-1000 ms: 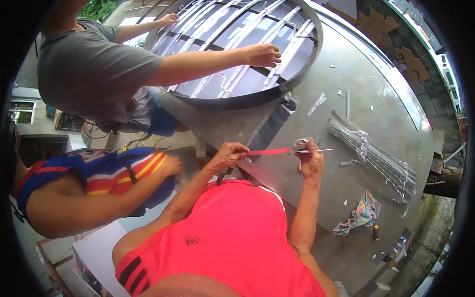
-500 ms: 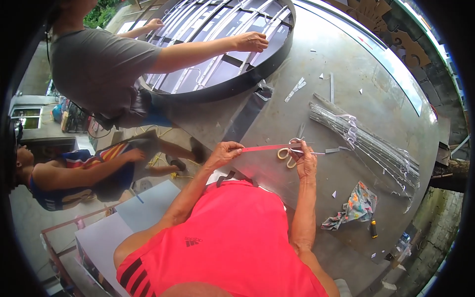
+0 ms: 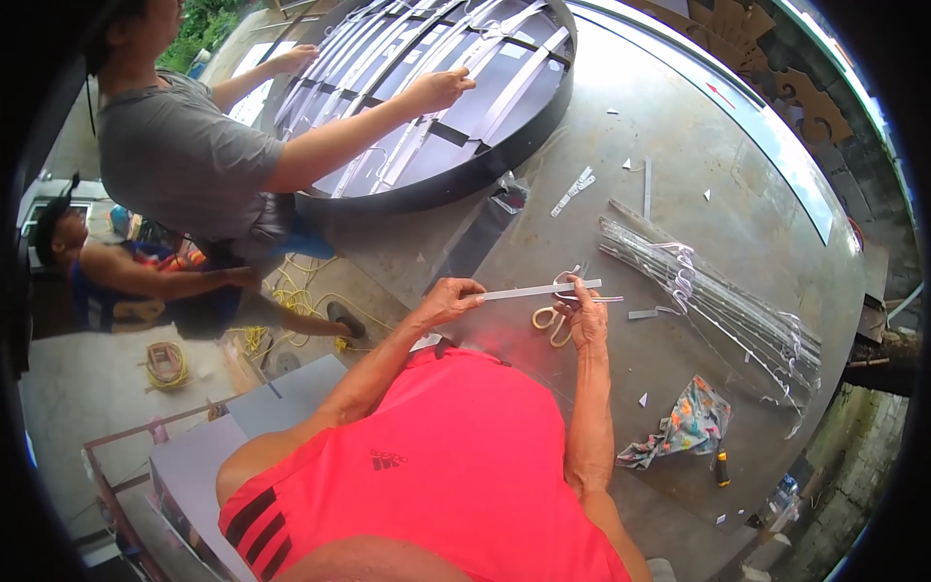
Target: Installing LED strips and wiring inside a circular metal sign housing.
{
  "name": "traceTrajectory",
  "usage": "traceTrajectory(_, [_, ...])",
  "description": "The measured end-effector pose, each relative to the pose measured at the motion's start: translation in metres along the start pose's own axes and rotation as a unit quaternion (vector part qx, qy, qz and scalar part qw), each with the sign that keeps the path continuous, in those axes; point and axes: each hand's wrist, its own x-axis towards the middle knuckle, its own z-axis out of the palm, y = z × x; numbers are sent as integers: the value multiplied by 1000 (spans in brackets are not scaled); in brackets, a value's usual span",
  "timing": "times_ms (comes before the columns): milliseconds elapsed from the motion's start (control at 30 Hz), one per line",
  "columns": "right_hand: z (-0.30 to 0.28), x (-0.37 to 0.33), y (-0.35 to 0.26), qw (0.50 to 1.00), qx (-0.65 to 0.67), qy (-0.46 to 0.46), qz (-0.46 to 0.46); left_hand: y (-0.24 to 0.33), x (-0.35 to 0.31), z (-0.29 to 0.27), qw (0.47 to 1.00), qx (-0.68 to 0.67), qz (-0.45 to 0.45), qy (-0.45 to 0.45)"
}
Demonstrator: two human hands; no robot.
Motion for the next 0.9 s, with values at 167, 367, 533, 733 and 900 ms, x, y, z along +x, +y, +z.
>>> traceTrajectory(167, [8, 10, -4, 1000, 0, 19, 8, -4, 20, -11, 1000, 26, -6, -16])
traceTrajectory(367, [9, 20, 4, 1000, -7, 26, 15, -23, 35, -15, 1000, 9, -4, -25])
traceTrajectory(533, [5, 24, 6, 999, -12, 41, 22, -18, 41, -17, 999, 4, -11, -42])
traceTrajectory(733, [3, 23, 6, 998, -9, 59, 20, -20, 50, -16, 999, 10, 4, -52])
traceTrajectory(900, [0, 22, 7, 998, -9, 63, 21, -10, 52, -17, 997, 25, 6, -67])
